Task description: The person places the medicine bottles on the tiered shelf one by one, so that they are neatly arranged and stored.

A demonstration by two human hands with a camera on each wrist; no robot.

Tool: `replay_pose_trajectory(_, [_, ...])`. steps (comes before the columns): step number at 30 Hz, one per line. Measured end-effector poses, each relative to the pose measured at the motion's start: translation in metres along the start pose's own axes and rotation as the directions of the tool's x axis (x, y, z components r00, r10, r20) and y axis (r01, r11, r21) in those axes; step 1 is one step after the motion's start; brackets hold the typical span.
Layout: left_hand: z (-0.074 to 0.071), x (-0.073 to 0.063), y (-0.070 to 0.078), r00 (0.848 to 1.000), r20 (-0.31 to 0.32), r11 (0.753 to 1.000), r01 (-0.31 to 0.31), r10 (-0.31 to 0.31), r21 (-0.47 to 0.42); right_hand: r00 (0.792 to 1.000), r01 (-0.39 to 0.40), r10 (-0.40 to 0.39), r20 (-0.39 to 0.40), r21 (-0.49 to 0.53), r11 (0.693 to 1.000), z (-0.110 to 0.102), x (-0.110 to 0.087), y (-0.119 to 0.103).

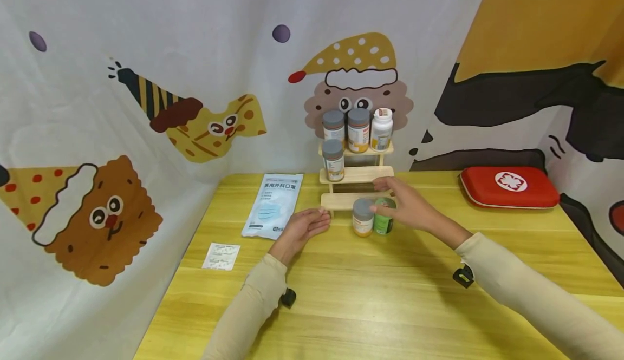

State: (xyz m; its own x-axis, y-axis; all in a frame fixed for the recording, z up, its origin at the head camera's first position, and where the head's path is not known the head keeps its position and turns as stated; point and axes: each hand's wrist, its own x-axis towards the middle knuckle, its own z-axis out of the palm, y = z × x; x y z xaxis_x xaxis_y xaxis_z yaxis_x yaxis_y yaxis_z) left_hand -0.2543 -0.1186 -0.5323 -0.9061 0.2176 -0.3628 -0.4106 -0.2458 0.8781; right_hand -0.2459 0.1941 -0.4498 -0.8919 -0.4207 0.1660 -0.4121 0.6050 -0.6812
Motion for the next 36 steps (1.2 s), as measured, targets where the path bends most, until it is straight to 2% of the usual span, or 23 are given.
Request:
replay_pose_trajectory(4, [0.000,-0.001,0.000,1.000,-0.003,1.000,-0.003,0.003,0.002,1.000,-0.009,0.009,0.023,-0.023,1.000,0.002,-0.007,0.004])
replay_pose_trajectory(10, [0.001,-0.002,0.001,1.000,0.002,1.000,-0.004,0.004,0.010,1.000,0.023,-0.023,0.002,-0.050,0.998,0.005,-0.015,0.009])
replay_pose_trajectory(15, [0.001,-0.002,0.000,1.000,0.011,1.000,-0.012,0.012,0.018,1.000,0.015,-0.015,0.001,-0.048,0.999,0.007,-0.019,0.015])
replay_pose_trajectory(26, [0.000,-0.001,0.000,1.000,0.005,1.000,-0.008,0.008,0.010,1.000,-0.009,0.009,-0.022,0.010,1.000,0.012,-0.022,0.028])
replay_pose_trajectory(36, [0.000,-0.002,0.000,1.000,0.002,1.000,-0.006,0.006,0.008,0.999,-0.011,0.013,-0.042,0.059,0.998,0.011,-0.026,0.031])
